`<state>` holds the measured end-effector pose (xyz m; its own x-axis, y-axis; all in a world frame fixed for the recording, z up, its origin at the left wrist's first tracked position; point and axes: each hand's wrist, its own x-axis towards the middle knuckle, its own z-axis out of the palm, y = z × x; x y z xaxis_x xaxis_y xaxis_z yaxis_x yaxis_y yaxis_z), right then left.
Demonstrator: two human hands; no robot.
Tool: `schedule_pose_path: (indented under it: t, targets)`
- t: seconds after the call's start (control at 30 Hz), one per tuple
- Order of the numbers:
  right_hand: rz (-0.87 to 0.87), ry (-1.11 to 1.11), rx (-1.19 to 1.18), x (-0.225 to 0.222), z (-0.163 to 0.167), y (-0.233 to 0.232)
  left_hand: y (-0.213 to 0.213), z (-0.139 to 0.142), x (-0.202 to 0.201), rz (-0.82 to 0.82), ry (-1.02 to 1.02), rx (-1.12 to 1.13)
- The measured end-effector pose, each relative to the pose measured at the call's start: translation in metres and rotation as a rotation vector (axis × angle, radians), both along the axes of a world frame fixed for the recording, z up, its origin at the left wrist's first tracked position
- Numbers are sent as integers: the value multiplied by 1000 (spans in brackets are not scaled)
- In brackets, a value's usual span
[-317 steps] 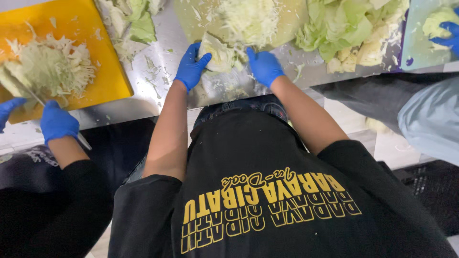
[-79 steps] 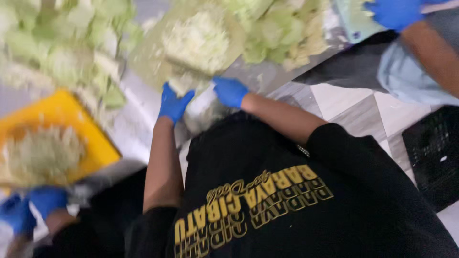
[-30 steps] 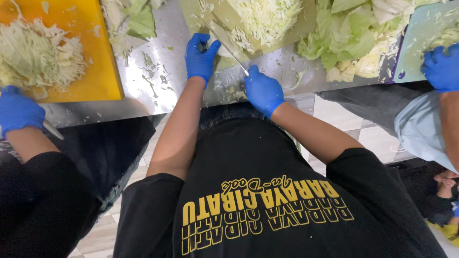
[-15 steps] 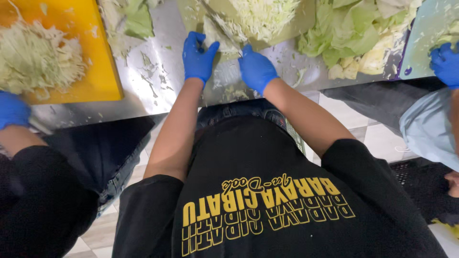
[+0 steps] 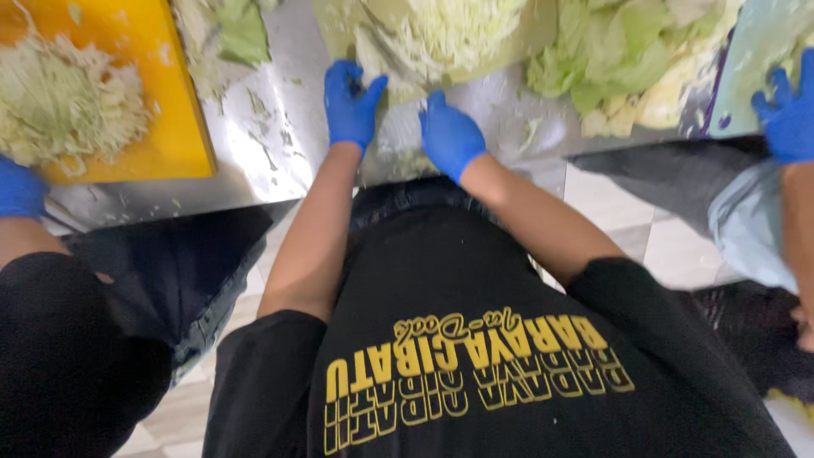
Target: The person shreds cabbage with a knife on a cutting board and pushes the shredded cabbage into a large metal bowl. They carry a basket of whole cabbages to the table, cut cabbage heads into pieces, and at the end lift the cutting board to scrape the remaining shreds into the bowl.
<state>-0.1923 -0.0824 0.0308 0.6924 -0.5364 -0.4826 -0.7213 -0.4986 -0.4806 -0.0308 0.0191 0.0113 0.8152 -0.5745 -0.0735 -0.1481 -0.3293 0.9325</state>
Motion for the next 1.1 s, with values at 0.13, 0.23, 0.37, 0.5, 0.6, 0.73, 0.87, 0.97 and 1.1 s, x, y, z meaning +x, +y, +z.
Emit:
schedule_pose_path:
  t: [0.13,0.23,0.37,0.5,0.6,0.73,0.87,0.97,1.1]
  targets:
    - [37,53,9,-11,23,6,-5,1,2,-4,60,-39]
    - [26,37,26,-7,14,13,-4,0,2,30,125,-28]
    - [2,-15,-45,13,-17,6,-1,-2,2,29,109,-53]
    - [7,-49,-31,16,-15,-5,-2,-1,5,23,136,3]
    - [87,12,-36,8,5,-4,-3,0,8,20,170,-14]
    - [133,36,-35,4,19,-6,0,-1,10,2,269,-58]
    - [151,4,-38,4,20,-19,3,-6,11,-16,318,-78]
    - [159,-5,-44,0,25,-26,3,-9,11,-27,126,-52]
    - [231,11,-52,-3,37,-29,0,-11,5,38,154,21]
